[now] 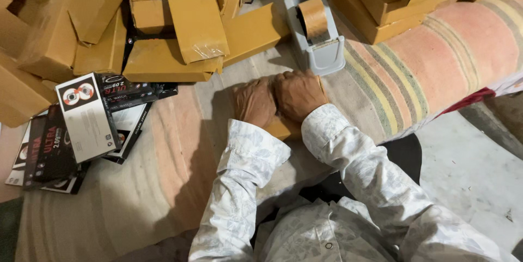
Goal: The person sits on the floor and repeatedly packs small black product boxes into larger brown cardboard boxes. They fold the flaps, apply clear packing tape using a handheld dispenser, and set the sealed boxes aside. The process is repeated for several units.
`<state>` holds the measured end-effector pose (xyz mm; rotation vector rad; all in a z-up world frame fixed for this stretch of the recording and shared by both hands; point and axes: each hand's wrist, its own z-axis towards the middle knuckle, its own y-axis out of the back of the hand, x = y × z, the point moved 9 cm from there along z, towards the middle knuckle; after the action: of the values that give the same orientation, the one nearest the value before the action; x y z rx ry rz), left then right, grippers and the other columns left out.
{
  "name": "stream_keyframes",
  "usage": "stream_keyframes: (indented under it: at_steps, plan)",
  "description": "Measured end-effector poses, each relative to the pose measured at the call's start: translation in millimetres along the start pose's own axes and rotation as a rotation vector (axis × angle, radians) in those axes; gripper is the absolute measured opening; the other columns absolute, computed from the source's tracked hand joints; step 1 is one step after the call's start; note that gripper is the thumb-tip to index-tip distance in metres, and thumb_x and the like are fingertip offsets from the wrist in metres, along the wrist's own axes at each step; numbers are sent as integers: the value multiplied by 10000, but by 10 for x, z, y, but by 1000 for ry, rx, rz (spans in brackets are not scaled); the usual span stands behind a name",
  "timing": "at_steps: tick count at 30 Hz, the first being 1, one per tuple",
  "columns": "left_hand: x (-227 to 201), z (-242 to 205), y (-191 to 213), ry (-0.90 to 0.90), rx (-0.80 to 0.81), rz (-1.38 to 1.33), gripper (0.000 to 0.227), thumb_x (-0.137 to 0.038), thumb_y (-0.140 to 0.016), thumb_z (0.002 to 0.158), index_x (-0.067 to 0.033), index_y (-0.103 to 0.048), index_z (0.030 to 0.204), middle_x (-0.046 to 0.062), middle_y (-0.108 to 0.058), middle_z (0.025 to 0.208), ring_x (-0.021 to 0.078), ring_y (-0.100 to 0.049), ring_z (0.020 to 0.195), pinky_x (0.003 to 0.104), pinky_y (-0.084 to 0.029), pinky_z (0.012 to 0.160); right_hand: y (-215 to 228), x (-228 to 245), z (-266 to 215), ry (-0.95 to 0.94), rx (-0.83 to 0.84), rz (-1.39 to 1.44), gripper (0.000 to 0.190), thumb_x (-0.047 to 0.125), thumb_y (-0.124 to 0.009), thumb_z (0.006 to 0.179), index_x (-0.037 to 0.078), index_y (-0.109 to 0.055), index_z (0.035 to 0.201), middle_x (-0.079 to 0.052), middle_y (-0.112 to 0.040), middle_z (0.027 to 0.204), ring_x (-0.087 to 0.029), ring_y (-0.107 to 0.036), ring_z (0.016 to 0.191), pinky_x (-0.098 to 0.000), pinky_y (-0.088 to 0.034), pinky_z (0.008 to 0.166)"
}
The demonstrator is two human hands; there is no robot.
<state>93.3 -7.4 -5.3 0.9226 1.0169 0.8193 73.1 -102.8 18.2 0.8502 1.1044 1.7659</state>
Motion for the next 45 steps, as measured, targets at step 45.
stream_keyframes:
  at_steps: [45]
  plan:
    - [-108,-330,268,219,-115,116,371,-414,-442,1050,-123,-654,1140,141,-621,1155,361,-531,1170,605,-416,932,234,-23,-273,-251,-73,-68,343,390,-562,993,59,-652,995,-146,-652,976,-331,-586,985,-527,-418,793]
